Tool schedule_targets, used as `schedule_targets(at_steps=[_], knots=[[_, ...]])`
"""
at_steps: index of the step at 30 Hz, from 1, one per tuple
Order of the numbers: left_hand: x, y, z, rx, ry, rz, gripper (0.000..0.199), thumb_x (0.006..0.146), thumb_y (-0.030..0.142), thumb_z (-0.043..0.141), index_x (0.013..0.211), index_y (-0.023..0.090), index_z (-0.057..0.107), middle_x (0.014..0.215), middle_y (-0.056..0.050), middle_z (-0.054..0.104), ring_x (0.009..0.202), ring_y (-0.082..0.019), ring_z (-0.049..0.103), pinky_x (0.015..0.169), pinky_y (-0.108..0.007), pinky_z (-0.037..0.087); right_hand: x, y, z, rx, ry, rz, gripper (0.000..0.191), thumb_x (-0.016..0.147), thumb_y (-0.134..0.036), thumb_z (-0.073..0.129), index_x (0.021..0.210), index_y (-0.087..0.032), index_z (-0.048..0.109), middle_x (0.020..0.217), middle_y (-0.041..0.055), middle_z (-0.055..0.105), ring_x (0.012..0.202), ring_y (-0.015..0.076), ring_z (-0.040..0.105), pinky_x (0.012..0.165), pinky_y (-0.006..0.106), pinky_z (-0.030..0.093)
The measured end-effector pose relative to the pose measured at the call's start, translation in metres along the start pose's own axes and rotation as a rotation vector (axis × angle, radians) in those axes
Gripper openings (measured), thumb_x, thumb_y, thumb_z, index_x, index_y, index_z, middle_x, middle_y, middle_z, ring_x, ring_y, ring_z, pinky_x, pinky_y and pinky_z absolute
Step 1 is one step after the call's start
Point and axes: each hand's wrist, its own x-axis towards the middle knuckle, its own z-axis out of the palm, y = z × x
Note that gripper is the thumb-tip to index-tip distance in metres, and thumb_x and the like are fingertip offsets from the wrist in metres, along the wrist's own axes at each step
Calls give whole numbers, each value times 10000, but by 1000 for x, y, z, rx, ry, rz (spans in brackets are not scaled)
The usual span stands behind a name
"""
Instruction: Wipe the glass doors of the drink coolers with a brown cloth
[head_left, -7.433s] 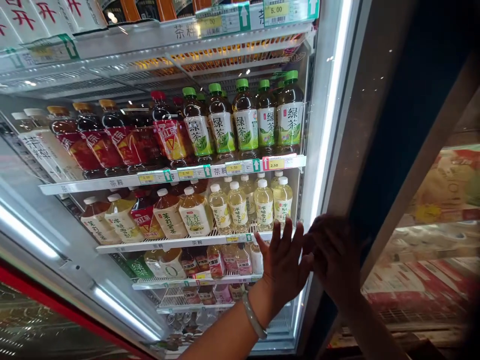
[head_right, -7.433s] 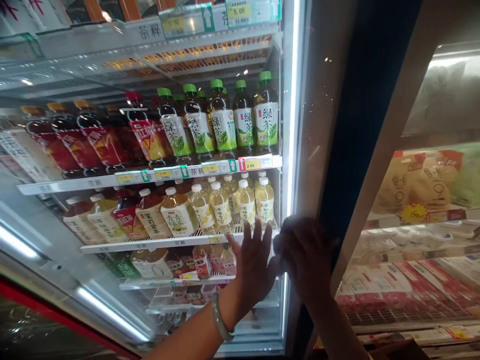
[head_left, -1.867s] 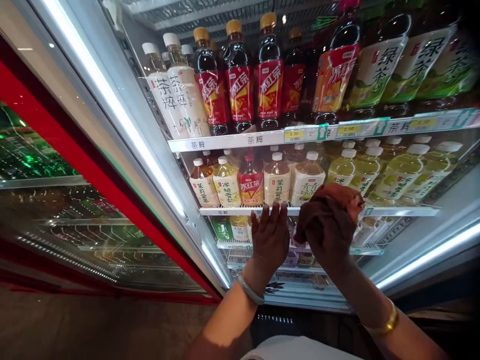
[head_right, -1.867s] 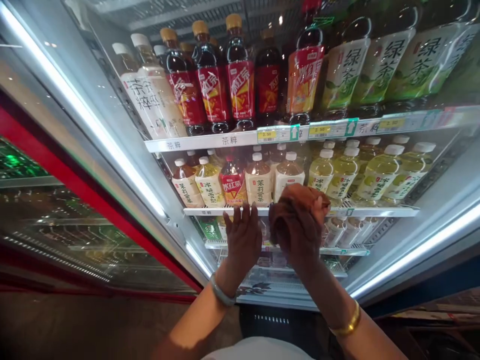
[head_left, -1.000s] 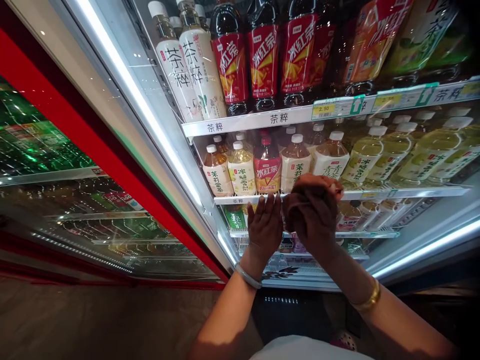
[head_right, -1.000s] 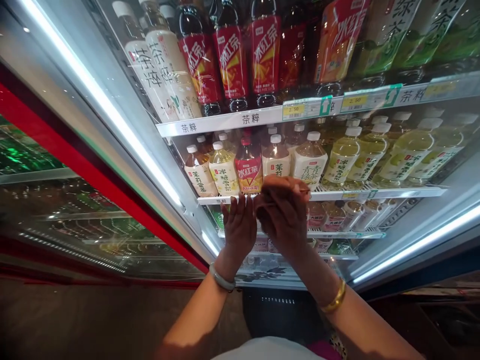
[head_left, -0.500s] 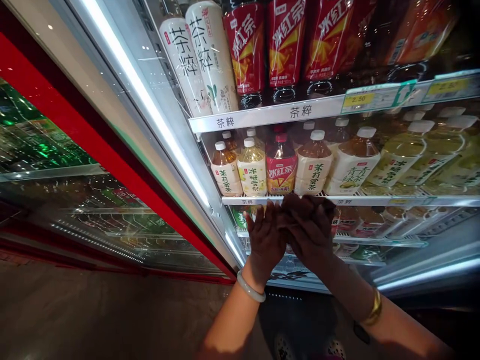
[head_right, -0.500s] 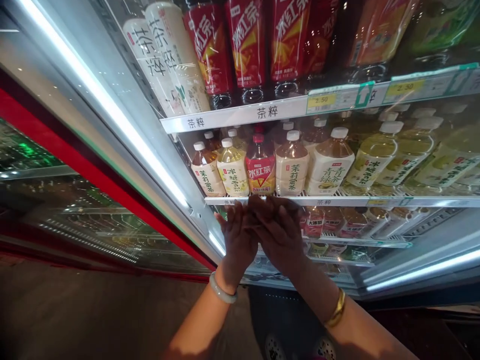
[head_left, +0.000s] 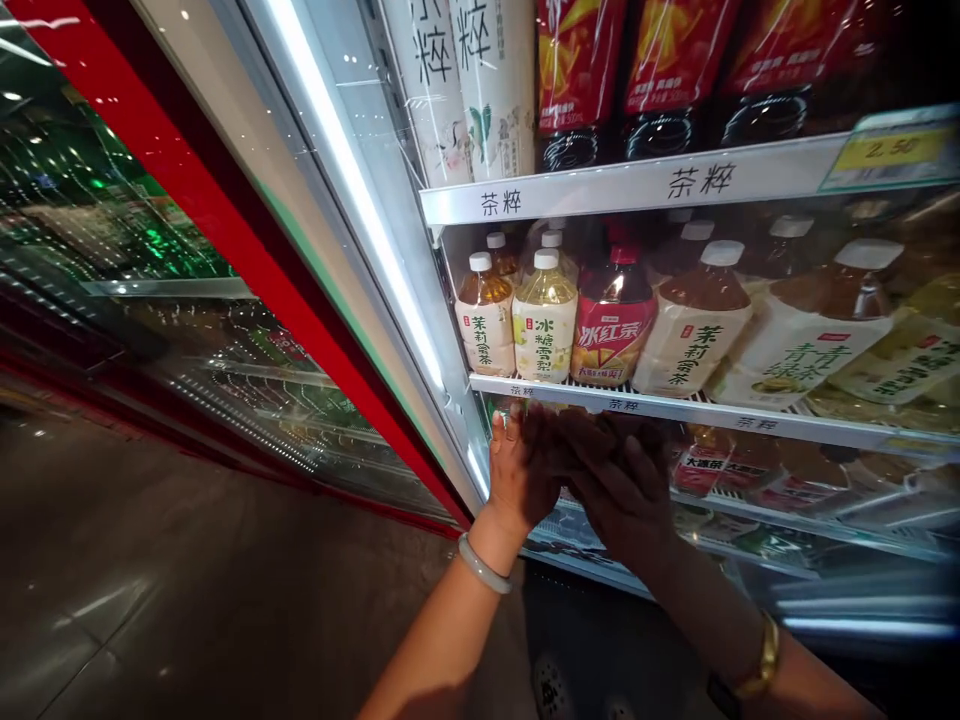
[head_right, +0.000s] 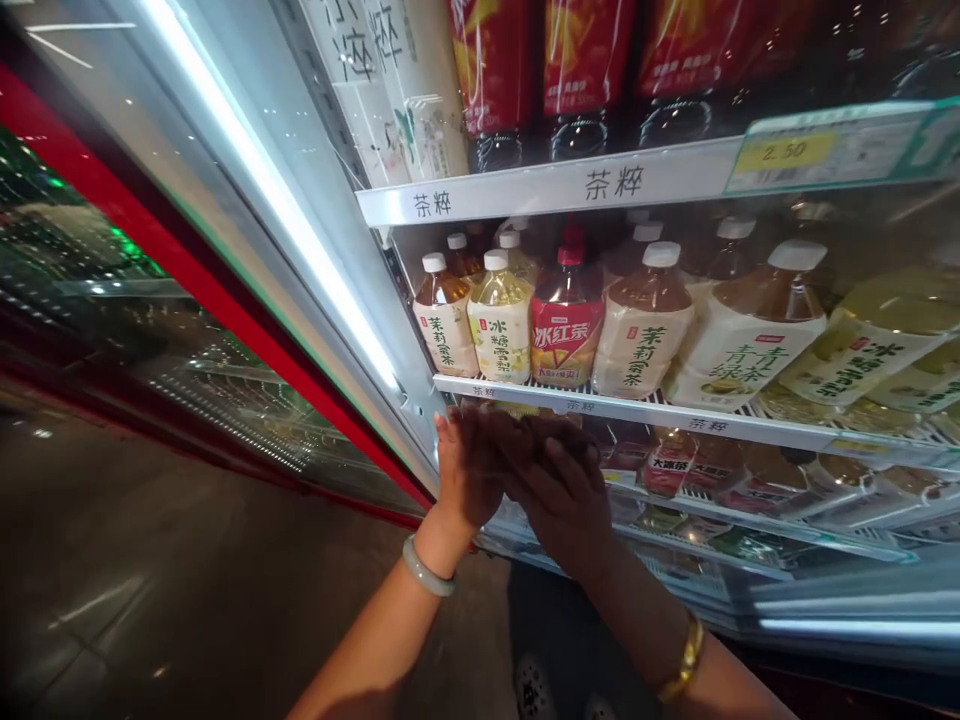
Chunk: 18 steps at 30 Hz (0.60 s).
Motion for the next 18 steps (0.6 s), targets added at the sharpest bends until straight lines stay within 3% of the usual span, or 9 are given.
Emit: schedule_targets(at_steps=[2,4,7,10,13,15,18], knots=[[1,-2,-4,37,61,36,688,959,228,596,1614,177,390,1639,-169,473,1647,-279,133,1339,-539,157,-13,8,-9,-18,-44,-7,339,868,-151,773,1150,-334,726,1193,-9,731,1524,236,429,1320,508,316],[7,-2,-10,81,104,63,733,969,190,575,1650,173,304,1681,-173,402,1648,-275,100,1337,-527,172,-11,16,-17,-25,9,11,368,864,-154,781,1195,-297,708,1221,21,719,1463,268,508,1279,542,380],[15,-2,-15,85,120,111,766,1024,196,463,1695,157,94,1756,-153,207,1646,-254,4,1347,-516,116,15,13,-12,-3,174,62,356,878,-163,769,1218,-236,695,1239,76,717,1570,345,346,1277,638,312],[16,-8,-16,14,92,109,743,1074,281,354,1693,148,-35,1777,-132,92,1633,-247,-55,1352,-493,58,29,-4,6,31,125,85,350,918,-172,733,1257,-246,688,1251,48,739,1626,259,217,1333,550,226],[14,-17,-16,-37,42,128,724,1092,395,283,1691,213,-81,1785,-92,61,1609,-245,-122,1344,-512,7,7,-6,12,85,43,14,292,931,-191,718,1206,-289,712,1274,-5,754,1623,191,214,1360,458,186],[13,-23,-13,-39,46,153,693,1094,352,243,1684,270,-111,1788,-39,-19,1593,-218,-161,1333,-521,-42,-14,2,7,71,8,-25,304,928,-225,734,1218,-312,709,1297,-32,747,1621,182,216,1360,435,206],[14,-27,-5,-112,51,142,661,1104,357,220,1680,315,-102,1788,23,-66,1584,-195,-195,1315,-496,-127,-20,12,-6,7,49,-3,399,941,-269,735,1329,-314,653,1327,-20,730,1610,198,245,1339,452,280]])
